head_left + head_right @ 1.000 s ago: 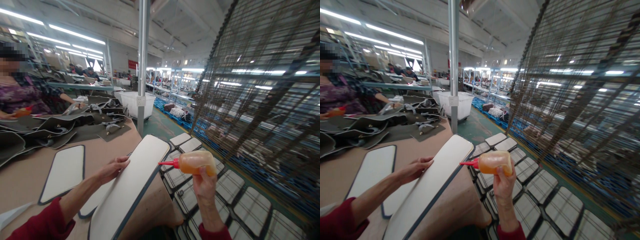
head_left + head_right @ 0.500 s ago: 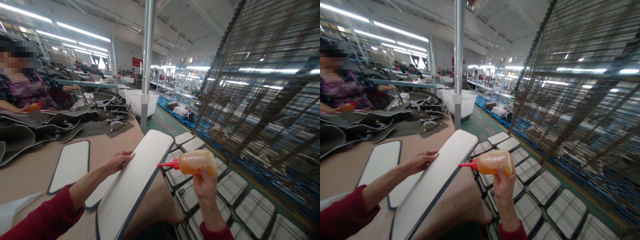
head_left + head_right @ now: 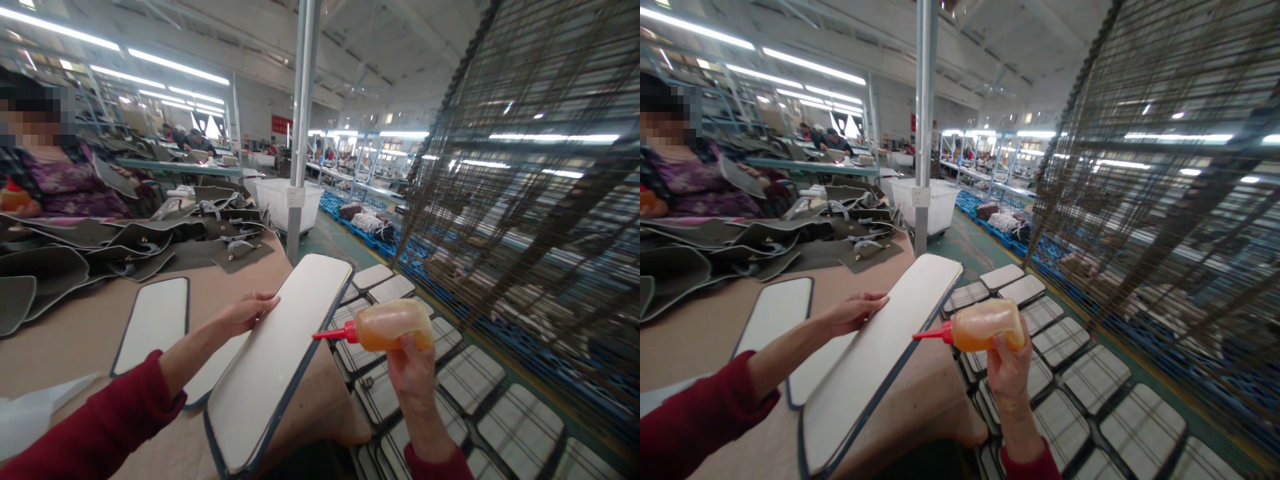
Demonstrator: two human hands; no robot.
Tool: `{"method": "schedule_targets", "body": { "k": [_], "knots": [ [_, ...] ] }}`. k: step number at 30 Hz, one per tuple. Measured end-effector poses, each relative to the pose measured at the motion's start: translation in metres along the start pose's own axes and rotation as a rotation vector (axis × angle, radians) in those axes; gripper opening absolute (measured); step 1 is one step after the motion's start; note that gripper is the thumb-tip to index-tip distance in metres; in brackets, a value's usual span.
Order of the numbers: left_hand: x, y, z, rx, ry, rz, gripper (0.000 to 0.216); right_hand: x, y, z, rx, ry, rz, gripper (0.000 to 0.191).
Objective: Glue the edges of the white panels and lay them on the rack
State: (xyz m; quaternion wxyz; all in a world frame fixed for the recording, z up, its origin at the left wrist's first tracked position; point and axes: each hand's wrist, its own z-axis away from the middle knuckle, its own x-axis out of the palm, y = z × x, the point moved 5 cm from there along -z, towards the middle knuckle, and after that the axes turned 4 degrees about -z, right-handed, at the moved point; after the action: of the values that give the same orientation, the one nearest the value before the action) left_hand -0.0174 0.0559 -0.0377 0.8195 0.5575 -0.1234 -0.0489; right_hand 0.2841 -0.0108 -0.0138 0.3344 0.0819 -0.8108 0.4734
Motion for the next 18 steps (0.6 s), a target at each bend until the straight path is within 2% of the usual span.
{"method": "schedule_targets", "body": {
  "k": [6, 11, 18],
  "knots": [
    [0.002, 0.003, -0.004, 0.015, 0.003, 0.005, 0.035, 0.001, 0.003, 0.003, 0.030, -0.018, -0.005, 0.042],
    [0.003, 0.005, -0.004, 0.016, 0.015, 0.024, 0.039, 0.003, -0.002, -0.004, 0.016, 0.018, -0.014, 0.046],
    [0.002, 0.008, -0.001, 0.020, 0.029, 0.022, 0.040, 0.008, -0.005, -0.012, -0.003, -0.032, -0.010, 0.043]
  ]
}}
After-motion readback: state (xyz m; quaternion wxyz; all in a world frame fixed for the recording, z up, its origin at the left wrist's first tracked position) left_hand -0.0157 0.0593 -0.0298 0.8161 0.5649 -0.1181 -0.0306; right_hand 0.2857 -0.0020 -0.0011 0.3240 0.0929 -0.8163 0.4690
